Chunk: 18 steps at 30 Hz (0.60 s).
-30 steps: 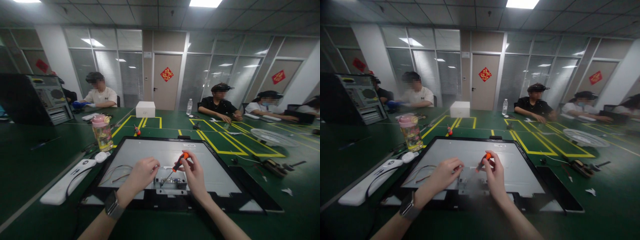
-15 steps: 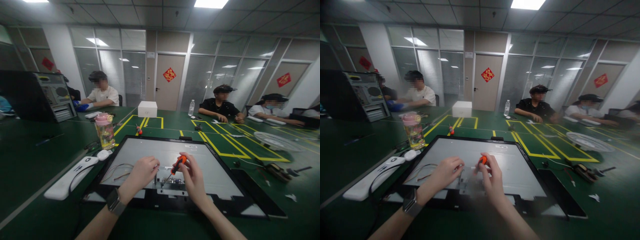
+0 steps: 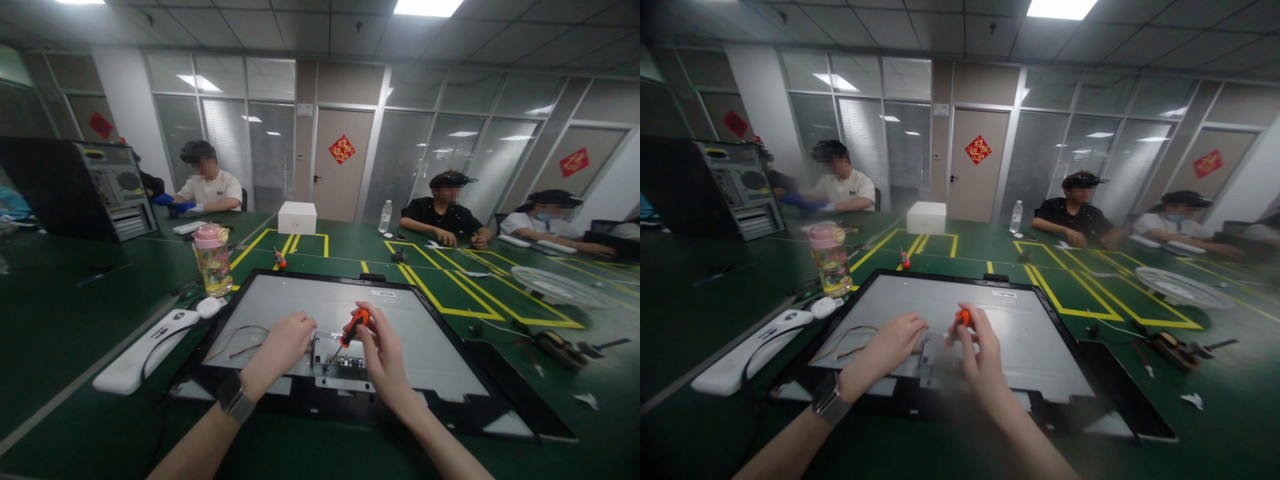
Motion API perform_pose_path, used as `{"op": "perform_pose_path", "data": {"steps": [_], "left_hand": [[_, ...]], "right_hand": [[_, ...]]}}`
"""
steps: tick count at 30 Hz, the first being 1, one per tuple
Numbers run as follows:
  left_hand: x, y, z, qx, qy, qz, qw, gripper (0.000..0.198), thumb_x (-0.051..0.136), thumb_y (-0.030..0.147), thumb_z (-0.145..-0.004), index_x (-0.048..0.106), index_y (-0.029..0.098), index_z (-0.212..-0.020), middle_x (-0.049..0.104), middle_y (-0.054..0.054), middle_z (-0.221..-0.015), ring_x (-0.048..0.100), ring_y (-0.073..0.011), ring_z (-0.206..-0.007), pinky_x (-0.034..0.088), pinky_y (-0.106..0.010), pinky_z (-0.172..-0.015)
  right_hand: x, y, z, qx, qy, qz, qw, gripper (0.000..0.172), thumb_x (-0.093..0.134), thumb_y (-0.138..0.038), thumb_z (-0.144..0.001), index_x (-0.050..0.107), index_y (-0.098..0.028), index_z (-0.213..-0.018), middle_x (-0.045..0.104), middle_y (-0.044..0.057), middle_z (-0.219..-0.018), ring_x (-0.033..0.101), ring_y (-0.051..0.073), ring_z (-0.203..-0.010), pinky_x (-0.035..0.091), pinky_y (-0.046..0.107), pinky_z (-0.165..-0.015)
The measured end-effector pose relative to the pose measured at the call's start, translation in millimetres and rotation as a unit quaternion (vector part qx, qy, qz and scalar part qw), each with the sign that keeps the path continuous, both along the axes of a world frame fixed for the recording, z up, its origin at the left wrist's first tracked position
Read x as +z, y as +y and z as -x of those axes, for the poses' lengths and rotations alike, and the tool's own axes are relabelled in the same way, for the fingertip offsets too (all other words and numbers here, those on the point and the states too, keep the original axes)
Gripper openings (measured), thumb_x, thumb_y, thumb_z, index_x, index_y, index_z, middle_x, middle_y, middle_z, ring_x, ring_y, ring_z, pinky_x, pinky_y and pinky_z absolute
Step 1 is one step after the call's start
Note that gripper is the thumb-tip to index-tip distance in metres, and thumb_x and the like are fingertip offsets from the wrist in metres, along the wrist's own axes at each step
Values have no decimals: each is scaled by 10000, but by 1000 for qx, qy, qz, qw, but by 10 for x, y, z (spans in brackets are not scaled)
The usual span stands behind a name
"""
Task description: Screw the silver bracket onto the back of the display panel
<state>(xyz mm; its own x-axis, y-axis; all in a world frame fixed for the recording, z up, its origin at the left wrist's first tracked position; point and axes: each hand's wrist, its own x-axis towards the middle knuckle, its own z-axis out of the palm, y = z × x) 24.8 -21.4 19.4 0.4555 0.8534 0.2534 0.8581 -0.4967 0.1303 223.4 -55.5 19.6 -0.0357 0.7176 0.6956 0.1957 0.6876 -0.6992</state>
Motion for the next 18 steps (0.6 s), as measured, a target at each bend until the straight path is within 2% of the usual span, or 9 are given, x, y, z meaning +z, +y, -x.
{"op": "perform_pose_path", "data": {"steps": [5,11,18], "left_hand": [[-80,5,-41,-12,4,5,1000,261,390,126,-932,630,191,-1009,596,-73,-965,581,-184,-899,459,-294,-805],[-176,-6,-96,-28,-3,-5,1000,295,421,81,-903,615,209,-1085,579,-77,-1026,538,-202,-971,441,-322,-851],[-147,-14,-108,-31,-5,5,999,245,410,118,-927,618,201,-1026,567,-75,-1003,526,-209,-946,428,-336,-842]], "right_hand": [[22,-1,2,13,-16,-10,1000,280,394,-246,-976,476,-243,-1244,562,61,-969,628,166,-757,583,327,-674],[128,-27,35,51,-45,-25,997,300,362,-226,-980,454,-253,-1264,563,74,-1006,612,144,-687,580,333,-681],[213,30,83,73,-105,-32,991,332,374,-210,-966,461,-266,-1282,571,78,-995,624,177,-783,572,323,-694]]}}
